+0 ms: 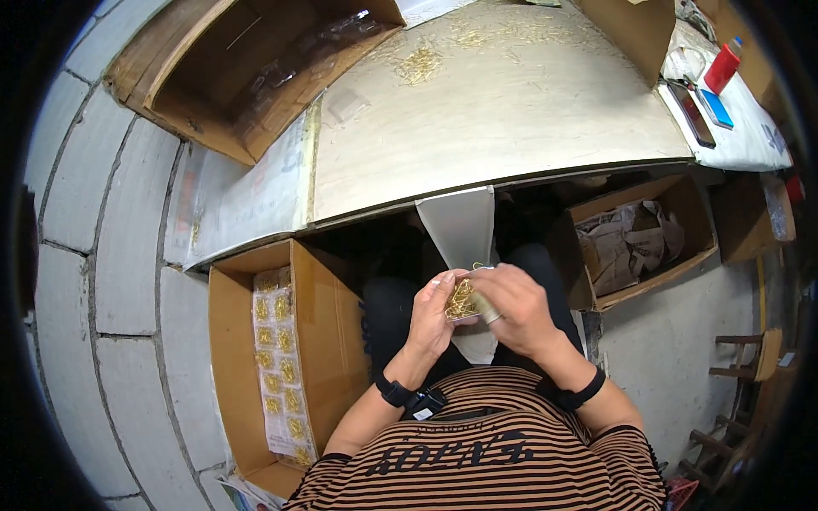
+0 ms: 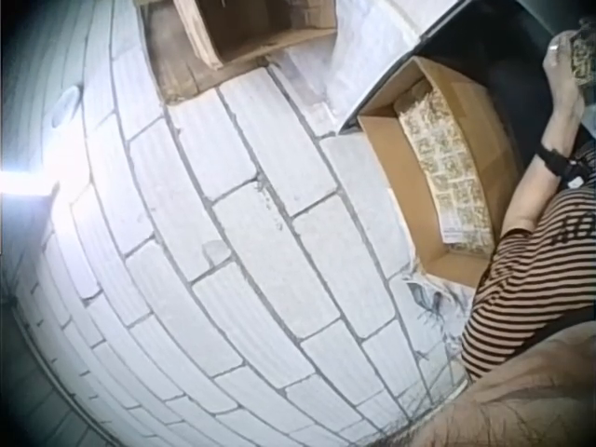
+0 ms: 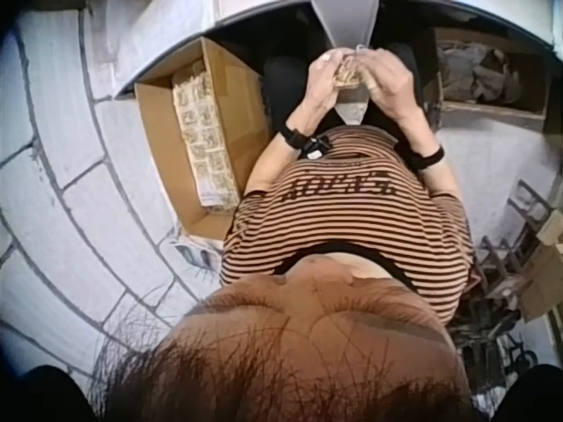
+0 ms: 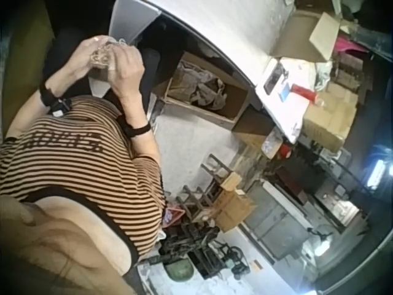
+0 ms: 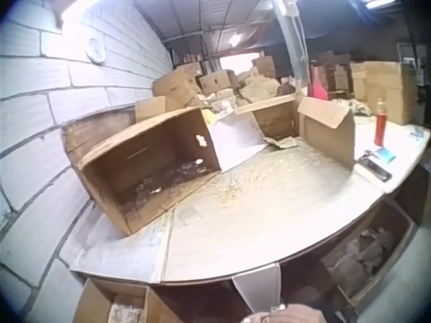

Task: The person is manually sorting and packing small metal or plastic components into plastic containers and then placing those into larger boxes for shipment.

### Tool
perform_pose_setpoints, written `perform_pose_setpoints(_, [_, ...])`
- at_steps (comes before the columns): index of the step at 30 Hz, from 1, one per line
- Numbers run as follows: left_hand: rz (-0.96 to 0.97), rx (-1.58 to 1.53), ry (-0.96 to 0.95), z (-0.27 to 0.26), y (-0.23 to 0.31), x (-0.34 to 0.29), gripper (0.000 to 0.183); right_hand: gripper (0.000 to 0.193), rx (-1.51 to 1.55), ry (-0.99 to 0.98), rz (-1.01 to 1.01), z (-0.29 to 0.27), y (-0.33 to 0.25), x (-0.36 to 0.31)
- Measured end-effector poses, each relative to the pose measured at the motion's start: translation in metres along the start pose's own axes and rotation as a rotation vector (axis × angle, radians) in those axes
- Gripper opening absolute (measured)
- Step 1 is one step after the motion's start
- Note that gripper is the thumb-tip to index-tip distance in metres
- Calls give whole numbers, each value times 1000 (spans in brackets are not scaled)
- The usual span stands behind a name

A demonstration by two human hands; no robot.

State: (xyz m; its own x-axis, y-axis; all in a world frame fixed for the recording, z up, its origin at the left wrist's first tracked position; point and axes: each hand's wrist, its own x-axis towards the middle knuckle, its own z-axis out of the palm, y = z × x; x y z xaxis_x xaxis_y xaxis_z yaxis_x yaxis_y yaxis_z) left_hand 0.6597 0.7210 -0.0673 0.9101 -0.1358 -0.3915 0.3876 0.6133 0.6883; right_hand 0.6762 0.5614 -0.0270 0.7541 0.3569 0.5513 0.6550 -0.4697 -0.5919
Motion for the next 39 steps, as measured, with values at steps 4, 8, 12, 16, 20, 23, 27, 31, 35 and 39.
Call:
perform_pose_setpoints(4, [-55, 67, -60, 3, 8, -5, 31, 24, 42, 64, 242, -1, 5, 4])
perform_pose_setpoints(8, [-84, -30, -201, -2, 7, -5, 34, 20, 290, 17, 571, 6, 12, 5])
perform_pose_setpoints(12, [-43, -139, -417, 2, 17, -13, 58, 13, 553, 92, 730, 8, 14, 8])
perform_pose_setpoints(16, [-26, -45, -431, 2, 18, -17, 73, 11, 617, 34, 733, 6, 19, 9])
perform_pose_setpoints(20, [-69, -27, -399, -3, 16, -14, 67, 8, 756, 8, 724, 4, 19, 13])
perform_pose_setpoints(23, [-120, -23, -322, -2, 17, -13, 60, 11, 678, 12, 627, 3, 16, 17])
perform_pose_setpoints(27, [-80, -9, -257, -5, 14, -12, 55, 23, 40, -114, 74, -9, 3, 28])
perform_pose_setpoints(31, [-3, -27, -203, -3, 12, -12, 50, 41, 48, -219, 53, -7, -5, 20])
perform_pose_setpoints(35, [50, -95, -227, -9, 11, -9, 37, 57, -132, -374, -22, -5, -18, 14])
perform_pose_setpoints(39, [59, -63, -55, -7, 7, -5, 31, 53, -44, -354, 48, -6, -16, 11])
